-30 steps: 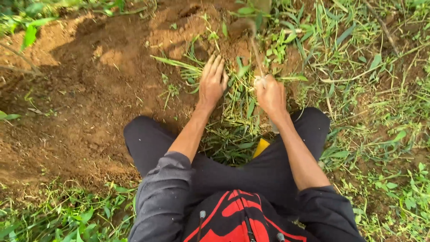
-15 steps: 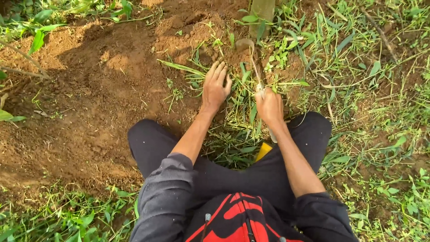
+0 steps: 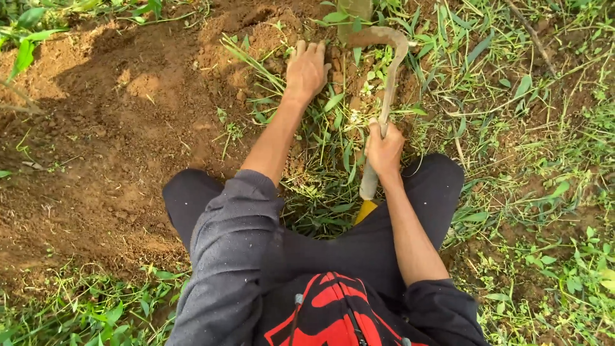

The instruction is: The person sits on the ground and uses a hand hoe to loosen soil and remove weeds from a small patch. They repeatedly strike the ground with the tool and pull out uprooted weeds by hand.

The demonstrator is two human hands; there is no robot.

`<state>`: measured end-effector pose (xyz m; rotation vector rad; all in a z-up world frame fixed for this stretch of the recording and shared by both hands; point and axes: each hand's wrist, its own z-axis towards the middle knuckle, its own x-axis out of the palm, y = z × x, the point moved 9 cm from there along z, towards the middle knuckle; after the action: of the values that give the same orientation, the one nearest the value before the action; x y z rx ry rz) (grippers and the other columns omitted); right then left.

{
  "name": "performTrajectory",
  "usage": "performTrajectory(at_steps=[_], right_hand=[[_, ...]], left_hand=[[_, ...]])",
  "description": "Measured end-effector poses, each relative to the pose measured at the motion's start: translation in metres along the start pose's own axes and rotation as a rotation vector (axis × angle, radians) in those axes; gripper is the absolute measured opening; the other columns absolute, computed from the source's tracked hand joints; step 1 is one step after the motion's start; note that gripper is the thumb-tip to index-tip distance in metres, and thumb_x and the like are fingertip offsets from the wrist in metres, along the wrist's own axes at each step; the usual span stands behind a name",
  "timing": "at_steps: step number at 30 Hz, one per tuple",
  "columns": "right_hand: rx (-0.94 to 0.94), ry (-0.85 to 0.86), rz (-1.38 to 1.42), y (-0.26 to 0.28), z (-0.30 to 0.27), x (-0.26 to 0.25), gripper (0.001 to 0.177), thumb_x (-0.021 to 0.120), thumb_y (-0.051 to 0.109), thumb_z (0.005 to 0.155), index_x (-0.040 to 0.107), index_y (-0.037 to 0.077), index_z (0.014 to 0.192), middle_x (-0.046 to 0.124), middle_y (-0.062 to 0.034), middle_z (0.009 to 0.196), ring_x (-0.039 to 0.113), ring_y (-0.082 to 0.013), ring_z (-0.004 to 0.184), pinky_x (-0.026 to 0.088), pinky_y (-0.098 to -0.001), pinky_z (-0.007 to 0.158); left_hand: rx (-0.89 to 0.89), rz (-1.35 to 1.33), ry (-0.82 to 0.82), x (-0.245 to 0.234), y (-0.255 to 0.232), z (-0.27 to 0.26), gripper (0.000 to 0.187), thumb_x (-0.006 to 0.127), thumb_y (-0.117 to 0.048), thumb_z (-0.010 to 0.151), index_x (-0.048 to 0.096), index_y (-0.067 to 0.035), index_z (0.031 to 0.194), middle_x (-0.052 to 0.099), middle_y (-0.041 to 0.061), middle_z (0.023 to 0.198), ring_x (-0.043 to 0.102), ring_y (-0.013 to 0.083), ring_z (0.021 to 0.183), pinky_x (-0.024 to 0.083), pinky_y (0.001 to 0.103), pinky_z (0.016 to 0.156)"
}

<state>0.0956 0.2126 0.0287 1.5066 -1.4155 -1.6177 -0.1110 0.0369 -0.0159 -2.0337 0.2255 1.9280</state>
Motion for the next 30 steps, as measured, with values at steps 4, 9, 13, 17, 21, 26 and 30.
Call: performTrajectory(at_steps=[4, 9, 13, 17, 21, 26, 30], right_hand=[[0.106, 0.0, 0.173, -0.009, 0.003, -0.002, 0.02, 0.052, 0.015, 0.107, 0.054, 0.01, 0.088, 0.055, 0.0007, 0.063, 0.05, -0.0103, 0.046, 0.045, -0.026, 0.04], [0.037, 0.015, 0.114, -0.01, 0.006, -0.005, 0.022, 0.051, 0.013, 0.105, 0.05, 0.01, 0.084, 0.056, -0.0011, 0.064, 0.054, -0.0117, 0.047, 0.05, -0.0257, 0.04], [0.025, 0.023, 0.052, -0.006, 0.007, -0.001, 0.027, 0.054, 0.018, 0.106, 0.05, 0.012, 0.08, 0.057, -0.0019, 0.061, 0.055, -0.0131, 0.046, 0.049, -0.0293, 0.042], [0.007, 0.123, -0.057, 0.0, 0.012, 0.008, 0.03, 0.053, 0.021, 0.108, 0.049, 0.012, 0.08, 0.055, -0.0004, 0.066, 0.055, -0.012, 0.048, 0.049, -0.0281, 0.041], [0.082, 0.224, -0.135, 0.0, 0.012, 0.023, 0.024, 0.049, 0.024, 0.108, 0.054, 0.01, 0.088, 0.06, -0.002, 0.072, 0.06, -0.014, 0.054, 0.052, -0.0293, 0.045], [0.064, 0.238, -0.093, 0.01, 0.008, 0.029, 0.021, 0.048, 0.02, 0.109, 0.056, 0.005, 0.096, 0.061, -0.0044, 0.072, 0.058, -0.0127, 0.05, 0.052, -0.0263, 0.042], [0.013, 0.169, 0.136, 0.036, -0.003, 0.014, 0.025, 0.046, 0.021, 0.114, 0.056, 0.006, 0.096, 0.058, -0.0013, 0.071, 0.053, -0.0098, 0.048, 0.051, -0.0227, 0.04]], left_hand=[[-0.007, -0.026, 0.167, 0.003, -0.005, -0.011, 0.053, 0.029, -0.028, 0.111, 0.027, 0.002, 0.155, 0.039, 0.024, 0.155, 0.022, 0.0459, 0.149, 0.023, 0.057, 0.122], [-0.398, -1.189, -0.121, -0.063, 0.008, -0.058, 0.017, 0.031, -0.007, 0.092, 0.047, -0.006, 0.096, 0.031, 0.029, 0.154, 0.056, 0.0371, 0.128, 0.046, 0.058, 0.11], [-0.377, -1.494, -0.201, 0.043, 0.047, -0.005, 0.023, 0.044, 0.012, 0.096, 0.038, -0.01, 0.093, 0.045, 0.0, 0.088, 0.041, 0.01, 0.068, 0.05, 0.02, 0.068], [-0.342, -0.847, -0.278, 0.017, 0.046, -0.024, 0.014, 0.06, -0.011, 0.098, 0.07, -0.003, 0.094, 0.05, 0.013, 0.12, 0.053, 0.0223, 0.113, 0.054, 0.039, 0.104], [-0.033, -0.463, -0.694, -0.011, 0.024, -0.068, 0.019, 0.069, -0.008, 0.097, 0.071, 0.0, 0.079, 0.053, 0.005, 0.084, 0.046, 0.0215, 0.083, 0.052, 0.028, 0.061], [-0.087, -0.766, -0.649, -0.023, 0.021, -0.09, 0.02, 0.054, -0.012, 0.104, 0.053, -0.005, 0.085, 0.042, 0.004, 0.091, 0.041, 0.0162, 0.08, 0.046, 0.022, 0.057], [-0.083, -0.573, -0.565, -0.007, 0.022, -0.092, 0.023, 0.054, -0.019, 0.106, 0.068, -0.003, 0.098, 0.052, 0.005, 0.085, 0.038, 0.0184, 0.081, 0.043, 0.034, 0.069]])
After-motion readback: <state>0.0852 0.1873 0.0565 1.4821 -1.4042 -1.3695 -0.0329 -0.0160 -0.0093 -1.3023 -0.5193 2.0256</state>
